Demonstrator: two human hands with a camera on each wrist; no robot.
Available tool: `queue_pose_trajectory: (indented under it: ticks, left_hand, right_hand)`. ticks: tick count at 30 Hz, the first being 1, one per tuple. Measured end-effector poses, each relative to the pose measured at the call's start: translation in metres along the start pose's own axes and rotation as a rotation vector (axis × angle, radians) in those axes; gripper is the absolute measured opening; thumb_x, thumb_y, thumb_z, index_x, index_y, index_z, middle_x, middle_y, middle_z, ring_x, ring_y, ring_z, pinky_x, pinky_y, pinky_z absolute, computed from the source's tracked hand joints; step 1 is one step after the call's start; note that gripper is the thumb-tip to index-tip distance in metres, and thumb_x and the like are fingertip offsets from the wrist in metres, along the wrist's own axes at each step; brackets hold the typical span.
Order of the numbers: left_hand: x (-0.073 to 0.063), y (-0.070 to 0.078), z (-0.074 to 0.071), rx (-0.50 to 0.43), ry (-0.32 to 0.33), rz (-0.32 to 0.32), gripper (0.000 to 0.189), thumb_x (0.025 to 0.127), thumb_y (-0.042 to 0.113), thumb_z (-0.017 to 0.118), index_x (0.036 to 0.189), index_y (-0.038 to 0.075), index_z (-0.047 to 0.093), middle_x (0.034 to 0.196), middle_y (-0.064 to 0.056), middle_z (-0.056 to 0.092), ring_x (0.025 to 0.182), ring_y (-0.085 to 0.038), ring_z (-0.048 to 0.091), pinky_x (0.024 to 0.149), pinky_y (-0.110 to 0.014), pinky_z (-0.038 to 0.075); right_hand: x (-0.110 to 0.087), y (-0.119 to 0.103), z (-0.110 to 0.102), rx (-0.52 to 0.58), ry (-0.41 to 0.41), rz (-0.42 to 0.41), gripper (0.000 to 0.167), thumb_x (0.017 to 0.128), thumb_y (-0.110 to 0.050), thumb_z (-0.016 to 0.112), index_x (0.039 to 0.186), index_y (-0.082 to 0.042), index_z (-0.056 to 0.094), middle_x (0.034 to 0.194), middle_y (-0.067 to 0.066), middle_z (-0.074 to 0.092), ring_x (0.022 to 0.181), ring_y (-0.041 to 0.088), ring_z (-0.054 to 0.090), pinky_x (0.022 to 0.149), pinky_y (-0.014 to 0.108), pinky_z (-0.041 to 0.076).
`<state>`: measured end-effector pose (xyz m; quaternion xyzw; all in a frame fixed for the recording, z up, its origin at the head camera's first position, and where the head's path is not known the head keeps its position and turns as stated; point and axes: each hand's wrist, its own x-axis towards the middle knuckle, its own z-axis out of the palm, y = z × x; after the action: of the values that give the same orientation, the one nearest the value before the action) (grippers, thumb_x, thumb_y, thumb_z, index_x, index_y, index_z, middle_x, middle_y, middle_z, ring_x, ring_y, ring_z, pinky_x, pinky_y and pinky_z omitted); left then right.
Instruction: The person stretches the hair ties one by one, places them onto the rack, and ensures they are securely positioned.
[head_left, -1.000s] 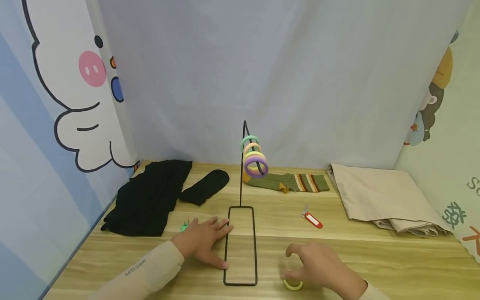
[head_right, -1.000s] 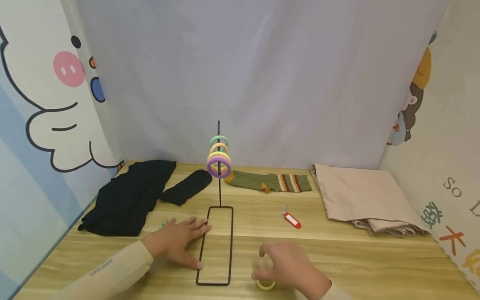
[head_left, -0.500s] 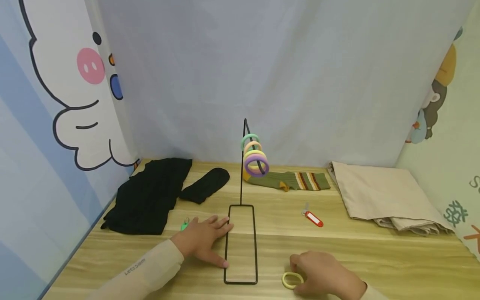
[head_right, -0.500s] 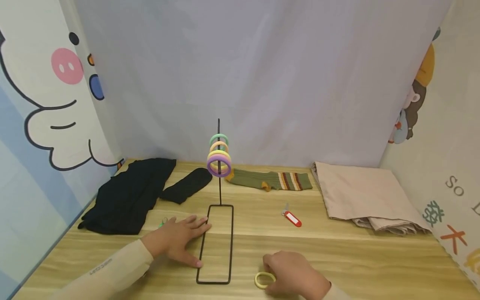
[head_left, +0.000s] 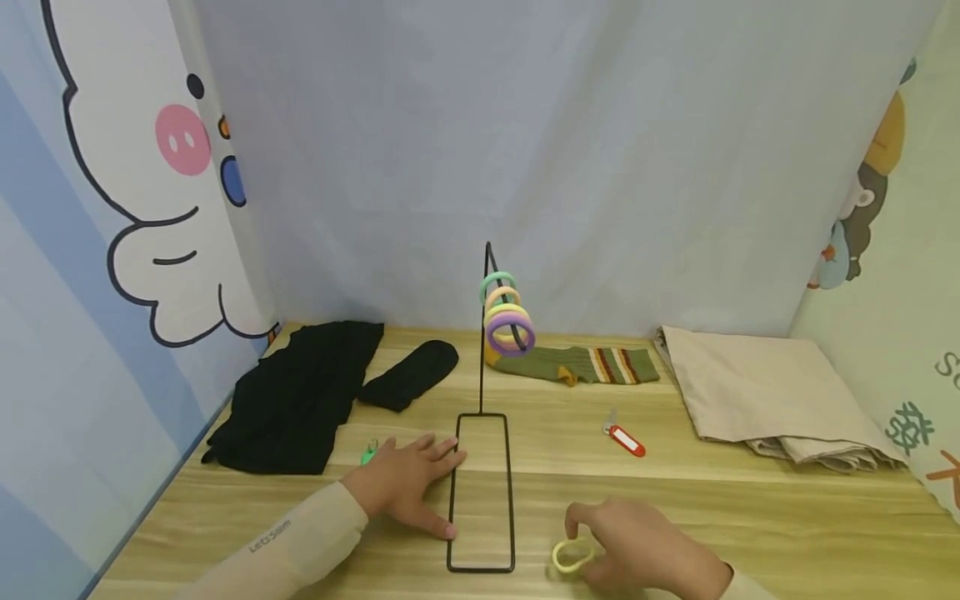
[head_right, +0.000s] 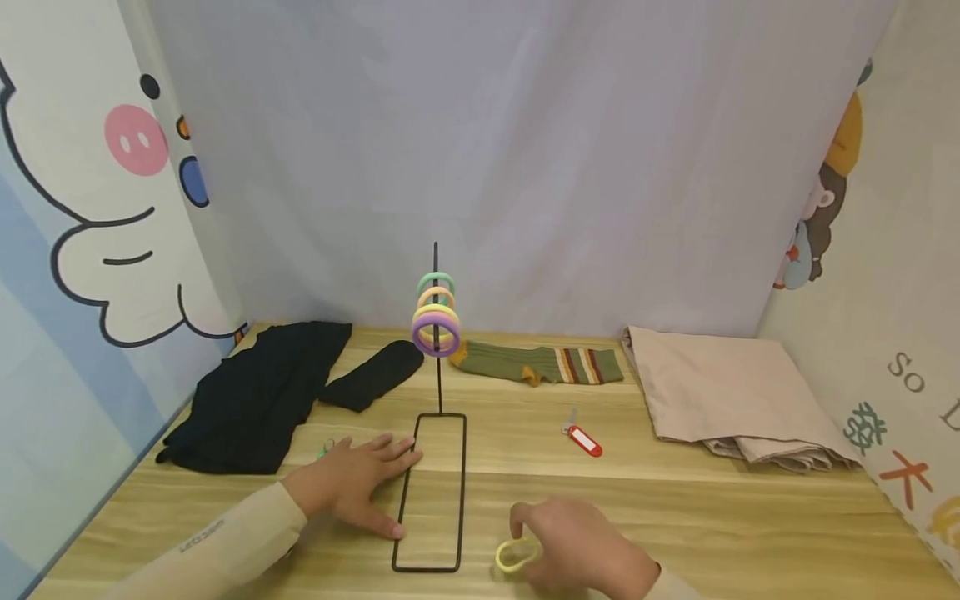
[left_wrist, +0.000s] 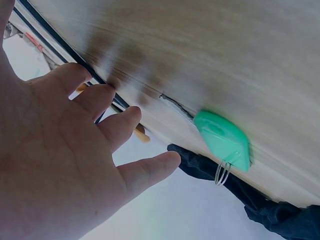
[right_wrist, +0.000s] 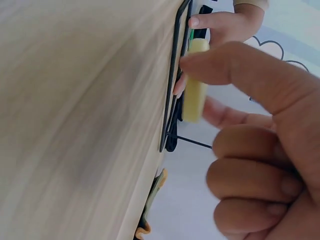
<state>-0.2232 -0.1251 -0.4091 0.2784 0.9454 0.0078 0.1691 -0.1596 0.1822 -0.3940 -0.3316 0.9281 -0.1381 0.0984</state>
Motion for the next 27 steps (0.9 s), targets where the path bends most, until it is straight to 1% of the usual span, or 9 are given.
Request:
queue_pose_trajectory:
  ticks: [2, 6, 8, 11, 13, 15, 18, 23, 27]
  left_hand:
    - [0.000, 0.000, 0.000, -0.002, 0.002, 0.001, 0.099, 0.067, 0.080, 0.053, 0.148, 0.030, 0.023, 0.155, 0.005, 0.019, 0.142, -0.026, 0.020, 0.101, -0.066, 0.025]
    - [-0.001, 0.001, 0.000, -0.001, 0.003, 0.002, 0.099, 0.067, 0.080, 0.053, 0.148, 0.030, 0.023, 0.155, 0.005, 0.020, 0.142, -0.025, 0.021, 0.101, -0.066, 0.025]
    - [0.000, 0.001, 0.000, -0.002, 0.001, 0.002, 0.099, 0.067, 0.080, 0.053, 0.148, 0.030, 0.023, 0.155, 0.005, 0.020, 0.142, -0.025, 0.020, 0.101, -0.066, 0.025]
    - [0.000, 0.000, 0.000, -0.003, 0.001, 0.002, 0.099, 0.067, 0.080, 0.053, 0.148, 0.030, 0.023, 0.155, 0.005, 0.020, 0.142, -0.025, 0.020, 0.101, -0.066, 0.025]
    - [0.001, -0.001, 0.001, -0.003, 0.004, 0.004, 0.100, 0.067, 0.080, 0.053, 0.148, 0.030, 0.023, 0.155, 0.005, 0.020, 0.142, -0.026, 0.020, 0.100, -0.066, 0.024]
    - [0.002, -0.003, 0.002, -0.003, 0.006, 0.004, 0.100, 0.066, 0.081, 0.052, 0.148, 0.031, 0.023, 0.155, 0.005, 0.019, 0.142, -0.026, 0.020, 0.100, -0.067, 0.024]
    - [0.004, -0.005, 0.003, 0.000, 0.008, 0.005, 0.101, 0.066, 0.082, 0.051, 0.148, 0.032, 0.022, 0.155, 0.005, 0.019, 0.142, -0.026, 0.020, 0.100, -0.067, 0.024]
    - [0.005, -0.005, 0.004, -0.003, 0.011, 0.004, 0.100, 0.066, 0.082, 0.052, 0.148, 0.032, 0.022, 0.155, 0.005, 0.018, 0.142, -0.027, 0.020, 0.100, -0.067, 0.024]
    - [0.004, -0.003, 0.006, -0.009, 0.004, 0.002, 0.100, 0.065, 0.081, 0.053, 0.148, 0.031, 0.023, 0.155, 0.005, 0.019, 0.142, -0.027, 0.020, 0.100, -0.067, 0.024]
  right_hand:
    - [0.001, -0.002, -0.001, 0.015, 0.019, -0.019, 0.027, 0.069, -0.017, 0.071, 0.093, -0.023, 0.058, 0.053, -0.016, 0.025, 0.046, -0.002, 0.020, 0.040, 0.018, 0.019]
    - [0.004, -0.007, -0.005, 0.036, 0.050, -0.047, 0.027, 0.073, -0.019, 0.071, 0.096, -0.022, 0.058, 0.053, -0.018, 0.036, 0.048, -0.004, 0.027, 0.040, 0.017, 0.023]
    - [0.005, -0.010, -0.006, 0.023, 0.082, -0.074, 0.027, 0.074, -0.019, 0.071, 0.097, -0.022, 0.058, 0.052, -0.018, 0.035, 0.047, -0.006, 0.025, 0.039, 0.015, 0.021]
    - [0.006, -0.015, -0.009, -0.003, 0.168, -0.155, 0.028, 0.075, -0.018, 0.071, 0.100, -0.022, 0.057, 0.050, -0.020, 0.027, 0.045, -0.009, 0.016, 0.039, 0.011, 0.017]
    - [0.008, -0.019, -0.013, -0.027, 0.240, -0.222, 0.030, 0.075, -0.016, 0.071, 0.100, -0.021, 0.056, 0.049, -0.019, 0.020, 0.046, -0.010, 0.009, 0.039, 0.009, 0.013]
    - [0.009, -0.024, -0.018, -0.041, 0.303, -0.279, 0.031, 0.074, -0.015, 0.072, 0.100, -0.020, 0.056, 0.049, -0.020, 0.019, 0.046, -0.012, 0.007, 0.039, 0.007, 0.013]
    - [0.011, -0.030, -0.026, -0.049, 0.364, -0.328, 0.033, 0.073, -0.013, 0.073, 0.100, -0.020, 0.056, 0.048, -0.018, 0.019, 0.047, -0.013, 0.006, 0.039, 0.005, 0.012]
    - [0.012, -0.036, -0.033, -0.035, 0.390, -0.341, 0.035, 0.073, -0.012, 0.073, 0.102, -0.021, 0.055, 0.049, -0.017, 0.017, 0.047, -0.012, 0.004, 0.040, 0.004, 0.008]
    - [0.012, -0.039, -0.033, -0.008, 0.413, -0.363, 0.037, 0.074, -0.011, 0.073, 0.104, -0.020, 0.055, 0.048, -0.015, 0.019, 0.048, -0.013, 0.004, 0.040, 0.004, 0.009]
